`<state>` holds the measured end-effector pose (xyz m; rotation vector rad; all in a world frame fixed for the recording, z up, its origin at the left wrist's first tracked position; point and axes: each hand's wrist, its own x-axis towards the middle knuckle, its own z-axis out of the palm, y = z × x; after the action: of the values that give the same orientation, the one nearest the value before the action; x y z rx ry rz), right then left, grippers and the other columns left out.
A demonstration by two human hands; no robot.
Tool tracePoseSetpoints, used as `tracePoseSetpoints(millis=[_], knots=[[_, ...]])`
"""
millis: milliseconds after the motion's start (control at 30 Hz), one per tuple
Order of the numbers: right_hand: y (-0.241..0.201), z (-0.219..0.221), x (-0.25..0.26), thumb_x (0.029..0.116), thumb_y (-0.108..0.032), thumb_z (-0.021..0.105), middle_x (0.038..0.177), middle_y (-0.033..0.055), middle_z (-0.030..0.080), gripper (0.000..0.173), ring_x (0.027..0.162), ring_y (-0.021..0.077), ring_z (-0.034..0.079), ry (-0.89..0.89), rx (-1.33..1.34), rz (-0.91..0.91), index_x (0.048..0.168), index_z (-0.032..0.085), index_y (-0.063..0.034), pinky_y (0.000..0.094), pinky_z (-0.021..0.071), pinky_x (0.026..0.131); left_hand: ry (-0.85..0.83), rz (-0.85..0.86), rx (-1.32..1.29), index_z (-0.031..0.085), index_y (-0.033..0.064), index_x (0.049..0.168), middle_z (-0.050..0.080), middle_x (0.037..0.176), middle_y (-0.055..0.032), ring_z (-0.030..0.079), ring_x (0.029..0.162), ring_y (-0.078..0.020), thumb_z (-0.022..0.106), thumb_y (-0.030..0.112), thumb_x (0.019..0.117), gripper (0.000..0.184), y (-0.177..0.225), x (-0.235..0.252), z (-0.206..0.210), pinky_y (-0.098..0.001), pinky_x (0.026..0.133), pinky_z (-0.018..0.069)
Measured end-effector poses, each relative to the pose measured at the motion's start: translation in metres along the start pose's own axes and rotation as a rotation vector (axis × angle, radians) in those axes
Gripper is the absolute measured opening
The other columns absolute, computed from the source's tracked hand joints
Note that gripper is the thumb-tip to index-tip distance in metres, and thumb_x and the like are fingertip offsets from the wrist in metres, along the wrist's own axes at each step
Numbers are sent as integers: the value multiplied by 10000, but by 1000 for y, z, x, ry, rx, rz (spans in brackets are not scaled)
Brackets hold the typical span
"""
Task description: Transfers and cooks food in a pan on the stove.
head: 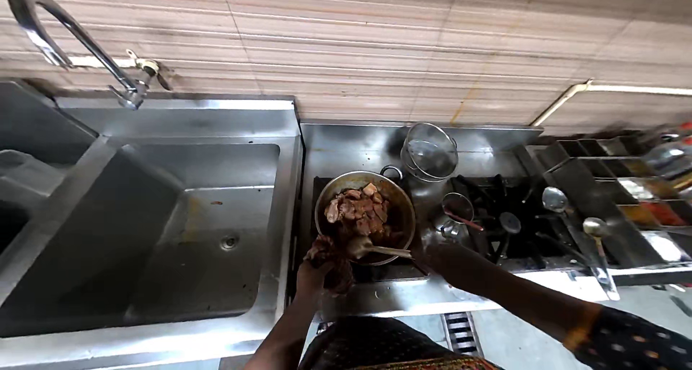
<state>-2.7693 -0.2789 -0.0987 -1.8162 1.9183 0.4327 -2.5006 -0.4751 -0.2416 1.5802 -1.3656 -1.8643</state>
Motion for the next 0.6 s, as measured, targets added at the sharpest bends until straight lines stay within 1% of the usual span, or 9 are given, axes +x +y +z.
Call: tracePoseSetpoints(millis=[67, 167, 200, 267, 367, 433, 500, 567, 600], knots=[[24, -8, -19, 1013, -49, 545, 1250, 152, 658, 545, 1114, 373, 657, -14, -25, 38, 1511, 517, -269, 570, 539, 938, 3, 22, -33, 590, -42, 1263, 686, 1115, -206, 703, 984, -281, 782, 86, 883, 445, -3, 2, 0, -473, 852, 604], [45, -18, -22, 1001, -74, 591, 1123, 107, 675, 513, 977, 314, 693, 149, -147, 2, 1457, 570, -307, 514, 587, 822, -2, 47, -92, 592, -43, 1249, 693, 1096, -199, 708, 968, -272, 776, 77, 870, 437, -15, 5, -4, -467, 837, 613], [45, -23, -17, 985, -84, 625, 1097, 95, 682, 509, 947, 299, 701, 226, -181, -22, 1442, 585, -303, 498, 599, 778, 1, 46, -100, 588, -44, 1247, 692, 1095, -196, 706, 966, -268, 769, 76, 874, 432, -15, 4, -5, -460, 837, 612], [41, -42, 4, 966, -73, 655, 1112, 115, 688, 492, 941, 326, 702, 309, -199, -63, 1419, 606, -258, 519, 599, 748, 13, 41, -87, 599, -49, 1228, 690, 1085, -192, 700, 958, -258, 763, 75, 878, 406, -13, 2, -3, -446, 834, 605], [31, -76, 50, 985, -46, 605, 1205, 154, 659, 459, 1003, 378, 687, 295, -247, -122, 1423, 583, -185, 551, 588, 762, 13, 32, -62, 607, -64, 1193, 693, 1038, -201, 702, 913, -266, 745, 83, 895, 360, -10, 1, -2, -446, 808, 604], [31, -90, 84, 972, -29, 597, 1191, 171, 652, 423, 1005, 390, 676, 324, -299, -173, 1381, 601, -142, 555, 582, 764, 24, 21, -45, 615, -64, 1170, 696, 999, -200, 702, 878, -272, 740, 90, 909, 328, -9, 0, -1, -451, 783, 603], [37, -105, 106, 973, -26, 591, 1130, 183, 655, 299, 989, 401, 675, 322, -319, -131, 1256, 656, -97, 577, 572, 767, 36, 17, -22, 621, -56, 1169, 693, 1008, -202, 695, 886, -280, 750, 105, 908, 333, -9, 0, -1, -465, 787, 592], [46, -115, 111, 981, -59, 594, 1086, 167, 691, 193, 999, 391, 684, 261, -283, 26, 1132, 709, -96, 592, 564, 804, 37, 23, -23, 624, -47, 1182, 692, 1040, -203, 695, 925, -290, 755, 122, 904, 351, -13, 0, -1, -487, 819, 592], [53, -117, 108, 984, -74, 598, 1086, 162, 703, 186, 1022, 389, 683, 211, -241, 101, 1115, 725, -108, 603, 561, 829, 46, 23, -27, 624, -51, 1172, 689, 1033, -206, 692, 920, -295, 760, 123, 901, 349, -14, 0, -1, -493, 815, 588]])
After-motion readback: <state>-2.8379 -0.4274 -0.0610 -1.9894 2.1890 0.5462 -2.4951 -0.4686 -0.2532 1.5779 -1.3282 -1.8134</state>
